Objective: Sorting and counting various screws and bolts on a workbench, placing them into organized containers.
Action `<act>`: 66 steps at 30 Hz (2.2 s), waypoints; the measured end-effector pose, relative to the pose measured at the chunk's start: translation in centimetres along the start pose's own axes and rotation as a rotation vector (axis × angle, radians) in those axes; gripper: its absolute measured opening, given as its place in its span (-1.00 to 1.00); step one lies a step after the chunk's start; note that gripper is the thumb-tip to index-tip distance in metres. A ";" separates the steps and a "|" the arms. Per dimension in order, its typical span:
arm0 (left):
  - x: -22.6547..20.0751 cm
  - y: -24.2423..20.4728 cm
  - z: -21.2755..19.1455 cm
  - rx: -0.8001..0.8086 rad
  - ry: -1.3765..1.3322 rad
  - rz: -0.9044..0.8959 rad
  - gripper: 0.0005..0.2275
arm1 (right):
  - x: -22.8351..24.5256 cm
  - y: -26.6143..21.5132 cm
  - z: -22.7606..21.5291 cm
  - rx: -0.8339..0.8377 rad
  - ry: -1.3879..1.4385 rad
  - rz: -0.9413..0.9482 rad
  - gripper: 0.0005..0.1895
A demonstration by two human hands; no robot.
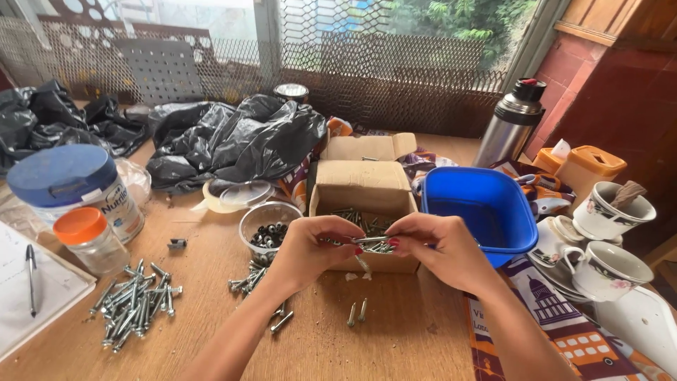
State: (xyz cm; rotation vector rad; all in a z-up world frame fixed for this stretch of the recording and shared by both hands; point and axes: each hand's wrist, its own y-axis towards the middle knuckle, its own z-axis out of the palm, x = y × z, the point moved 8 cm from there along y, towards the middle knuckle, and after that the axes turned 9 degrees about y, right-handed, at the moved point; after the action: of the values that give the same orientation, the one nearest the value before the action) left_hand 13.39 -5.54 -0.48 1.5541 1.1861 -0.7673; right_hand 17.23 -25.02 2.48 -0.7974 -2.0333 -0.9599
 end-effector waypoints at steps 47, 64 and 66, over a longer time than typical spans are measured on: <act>-5.1 -3.3 -1.2 -0.065 0.078 0.189 -0.79 | 0.1 -1.0 2.6 0.286 -0.448 0.091 -0.80; -7.5 -4.3 -0.7 0.002 0.230 0.370 -0.83 | 1.6 -1.7 2.6 0.093 0.124 -0.184 -0.79; -6.6 -4.1 0.4 0.153 0.451 0.157 -0.81 | 2.2 -1.9 2.8 0.030 0.083 -0.211 -0.82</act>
State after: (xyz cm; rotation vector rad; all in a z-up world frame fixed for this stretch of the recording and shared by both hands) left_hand 7.43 -7.92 3.98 1.9913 1.3269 -0.4202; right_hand 13.60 -23.21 2.31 -0.5252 -2.0834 -1.0577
